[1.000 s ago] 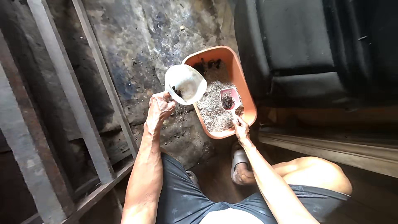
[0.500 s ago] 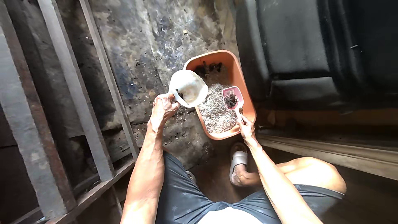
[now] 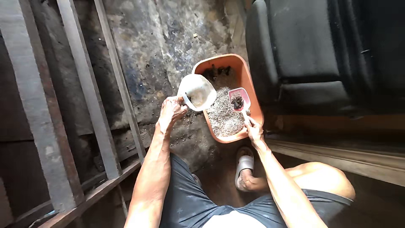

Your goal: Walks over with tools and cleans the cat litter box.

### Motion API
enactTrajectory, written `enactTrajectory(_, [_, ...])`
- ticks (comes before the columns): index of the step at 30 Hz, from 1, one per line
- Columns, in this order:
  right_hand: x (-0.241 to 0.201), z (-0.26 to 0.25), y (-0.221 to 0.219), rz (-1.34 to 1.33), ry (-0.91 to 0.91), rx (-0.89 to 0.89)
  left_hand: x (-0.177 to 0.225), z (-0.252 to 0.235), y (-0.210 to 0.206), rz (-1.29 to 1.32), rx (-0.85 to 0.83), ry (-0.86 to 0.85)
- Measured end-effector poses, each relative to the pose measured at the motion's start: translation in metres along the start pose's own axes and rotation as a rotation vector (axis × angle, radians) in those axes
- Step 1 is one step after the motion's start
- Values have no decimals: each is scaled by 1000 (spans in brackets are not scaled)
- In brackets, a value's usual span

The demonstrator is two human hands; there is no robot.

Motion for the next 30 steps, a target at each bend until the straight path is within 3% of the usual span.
enactTrajectory(5, [-46,3,8,23,125,-5,3,-1,-8,-39,-46,-19])
enactTrajectory(10, [-101,32,-30,167,397,-68,17,-5,-26,-91,-191,-52])
enactTrajectory(16, [-107,49,-70,289,581,-53,24,-8,-34,-76,-210,-96])
enactTrajectory(20, [-104,40,-60,246,533,22,18,-5,-30,-39,-188,-62])
enactTrajectory(24, [-93,5,-38,317,350,72,2,1,-16,-4,-137,33])
enactTrajectory(30, [-90,-117,-46,536,126,-4,-30,41,30,88,74,171])
Point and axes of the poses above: each hand's wrist, its own z-axis away from the middle knuckle, its own y-axis out of the back of the hand, x = y × z, the point moved 7 cm from there along -z, towards the middle knuckle, and after that the axes turned 12 degrees about -z, right-handed, at the moved point
